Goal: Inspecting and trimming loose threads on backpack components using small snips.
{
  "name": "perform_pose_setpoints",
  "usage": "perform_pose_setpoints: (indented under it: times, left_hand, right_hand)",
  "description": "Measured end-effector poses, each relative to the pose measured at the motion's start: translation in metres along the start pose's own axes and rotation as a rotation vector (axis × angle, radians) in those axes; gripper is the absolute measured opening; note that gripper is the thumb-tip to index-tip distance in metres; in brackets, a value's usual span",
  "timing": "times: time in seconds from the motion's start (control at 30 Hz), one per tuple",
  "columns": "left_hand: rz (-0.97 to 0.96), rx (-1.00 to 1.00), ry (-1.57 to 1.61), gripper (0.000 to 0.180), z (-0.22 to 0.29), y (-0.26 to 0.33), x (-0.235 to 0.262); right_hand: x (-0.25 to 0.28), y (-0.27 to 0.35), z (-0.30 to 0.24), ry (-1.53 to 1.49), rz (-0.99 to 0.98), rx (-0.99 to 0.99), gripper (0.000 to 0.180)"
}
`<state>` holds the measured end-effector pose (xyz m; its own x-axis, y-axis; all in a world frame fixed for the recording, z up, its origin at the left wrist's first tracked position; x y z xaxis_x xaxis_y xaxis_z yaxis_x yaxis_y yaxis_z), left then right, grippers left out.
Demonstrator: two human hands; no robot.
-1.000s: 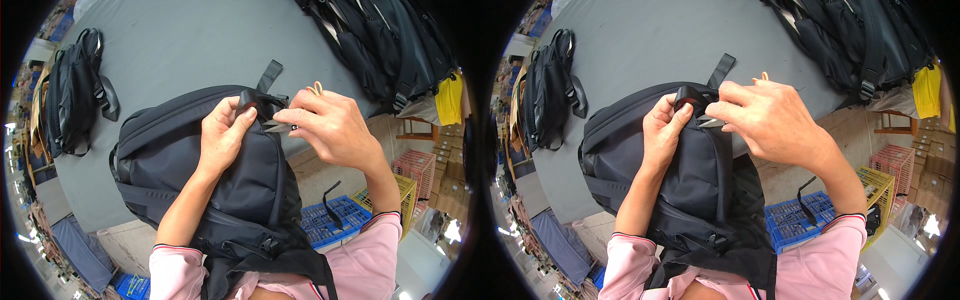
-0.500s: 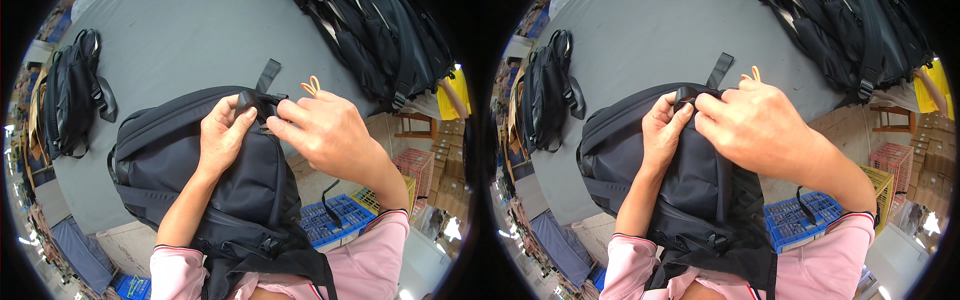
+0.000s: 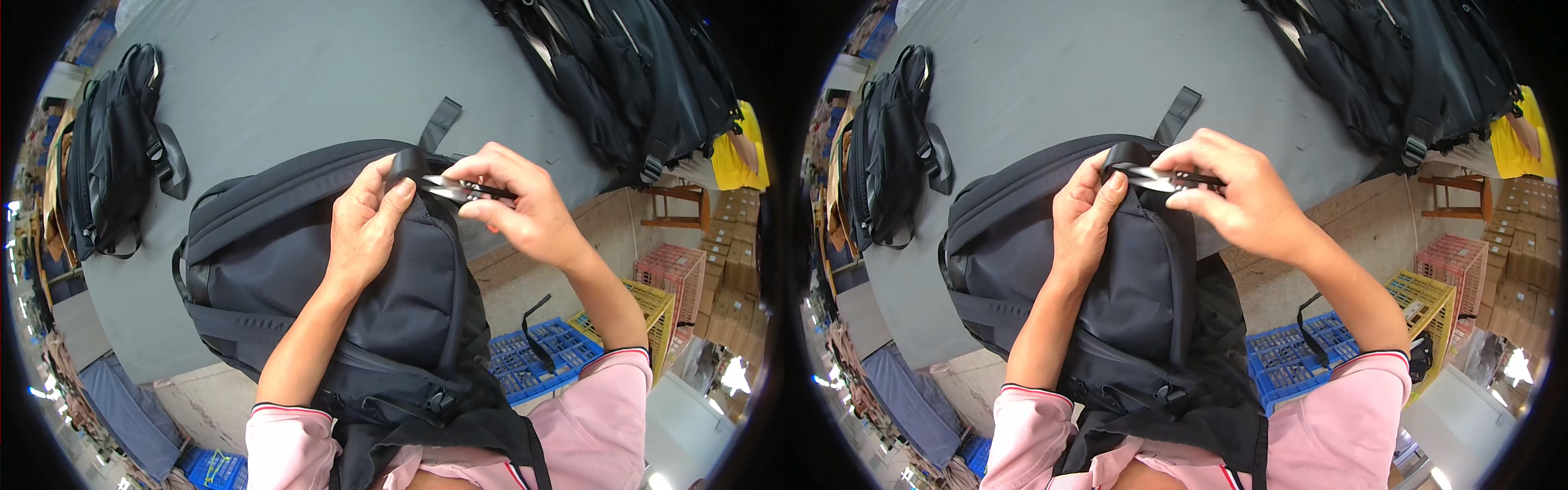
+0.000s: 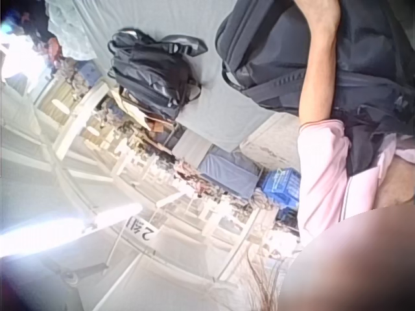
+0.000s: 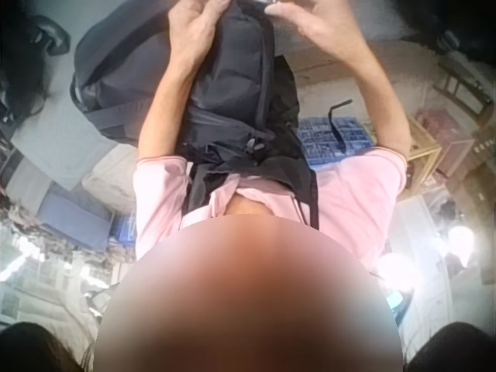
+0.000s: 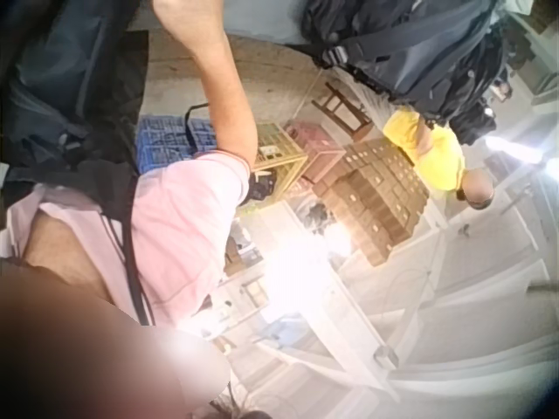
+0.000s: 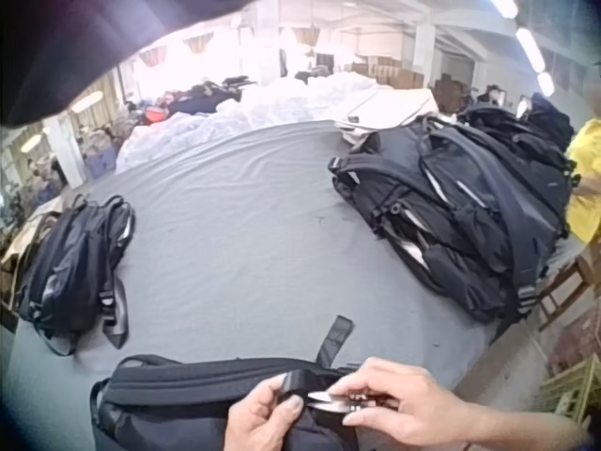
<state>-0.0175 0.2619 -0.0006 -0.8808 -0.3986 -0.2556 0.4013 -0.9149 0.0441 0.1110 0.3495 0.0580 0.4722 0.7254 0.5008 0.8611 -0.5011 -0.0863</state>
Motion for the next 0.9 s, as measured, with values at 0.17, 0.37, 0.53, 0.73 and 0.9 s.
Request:
perform_pose_setpoints:
  times: [0.17, 0.37, 0.53, 0.73, 0.9]
  left_hand:
    - [-0.007, -0.025, 0.002, 0.03, 0.002, 0.0, 0.001]
    - [-0.024, -0.025, 0.006, 0.029, 0.001, -0.001, -0.002]
    - [-0.022, -0.027, 0.02, 0.029, 0.002, -0.001, -0.002]
    - [-0.023, -0.028, -0.012, 0.029, 0.002, -0.001, -0.002]
    - [-0.021, -0.016, 0.009, 0.029, 0.001, -0.001, -0.001]
  right_hand:
    - [0.01, 0.001, -0.01, 0.122, -0.067, -0.016, 0.026]
    - [0.01, -0.005, -0.03, 0.479, -0.153, 0.147, 0.021]
    - [0.003, -0.009, -0.047, 0.677, -0.191, 0.261, 0.017]
    - [-0.01, -0.003, -0.061, 0.838, -0.187, 0.373, 0.026]
    - [-0.022, 0.007, -0.075, 1.113, -0.085, 0.43, 0.024]
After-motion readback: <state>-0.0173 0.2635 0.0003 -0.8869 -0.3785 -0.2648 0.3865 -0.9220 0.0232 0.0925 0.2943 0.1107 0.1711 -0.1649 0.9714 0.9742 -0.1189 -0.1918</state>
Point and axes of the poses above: each hand's wrist, its own y-axis away from the middle knuckle, its own x-axis out of the back of the hand, z = x × y, the point moved 6 cm from there along -y, towards the middle knuckle, and after that the axes turned 2 degrees about -x, right-handed, at the moved point
